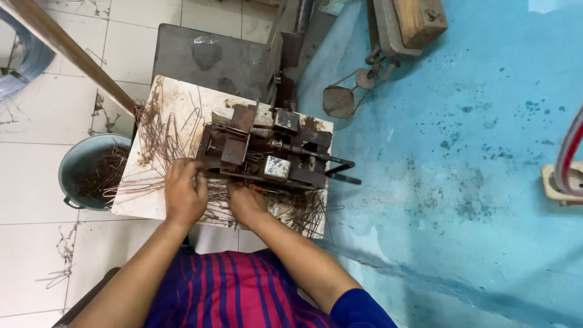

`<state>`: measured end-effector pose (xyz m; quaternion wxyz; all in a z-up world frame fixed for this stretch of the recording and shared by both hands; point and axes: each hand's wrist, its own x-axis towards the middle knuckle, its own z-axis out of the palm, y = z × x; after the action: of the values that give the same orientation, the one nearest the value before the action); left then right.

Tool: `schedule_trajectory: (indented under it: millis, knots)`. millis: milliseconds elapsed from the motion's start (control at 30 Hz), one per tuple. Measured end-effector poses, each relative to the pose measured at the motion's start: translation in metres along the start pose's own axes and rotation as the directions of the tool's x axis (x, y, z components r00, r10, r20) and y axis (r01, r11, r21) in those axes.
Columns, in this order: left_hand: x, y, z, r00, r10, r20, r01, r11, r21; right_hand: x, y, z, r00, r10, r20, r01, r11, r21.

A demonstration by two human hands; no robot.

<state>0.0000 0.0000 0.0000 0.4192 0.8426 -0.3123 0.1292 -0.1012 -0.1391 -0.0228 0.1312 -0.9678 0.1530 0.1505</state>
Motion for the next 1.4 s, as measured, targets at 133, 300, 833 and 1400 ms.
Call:
schedule_trajectory:
  millis: [133, 300, 833, 1400]
  knots:
    - [-0.044, -0.035, 0.002, 0.981, -0.118, 0.157, 0.105, 0.990, 0.091, 0.023, 0.006, 0.025, 0.999, 0.024, 0.025, -0.024, 1.000, -0.009]
    - [-0.070, -0.056, 0.015, 0.859, -0.319, 0.401, 0.288, 0.948, 0.138, 0.009, 0.004, -0.013, 0.996, 0.056, 0.072, -0.069, 0.977, 0.203]
    - [0.026, 0.102, -0.044, 0.868, 0.136, 0.478, 0.026, 0.948, -0.316, -0.090, 0.023, -0.137, 0.868, 0.091, -0.489, 0.290, 0.706, 0.646]
    - [0.077, 0.133, -0.028, 0.803, -0.261, 0.535, 0.595, 0.311, -0.741, -0.120, 0.045, -0.165, 0.901, 0.314, -0.298, 0.152, 0.415, 0.897]
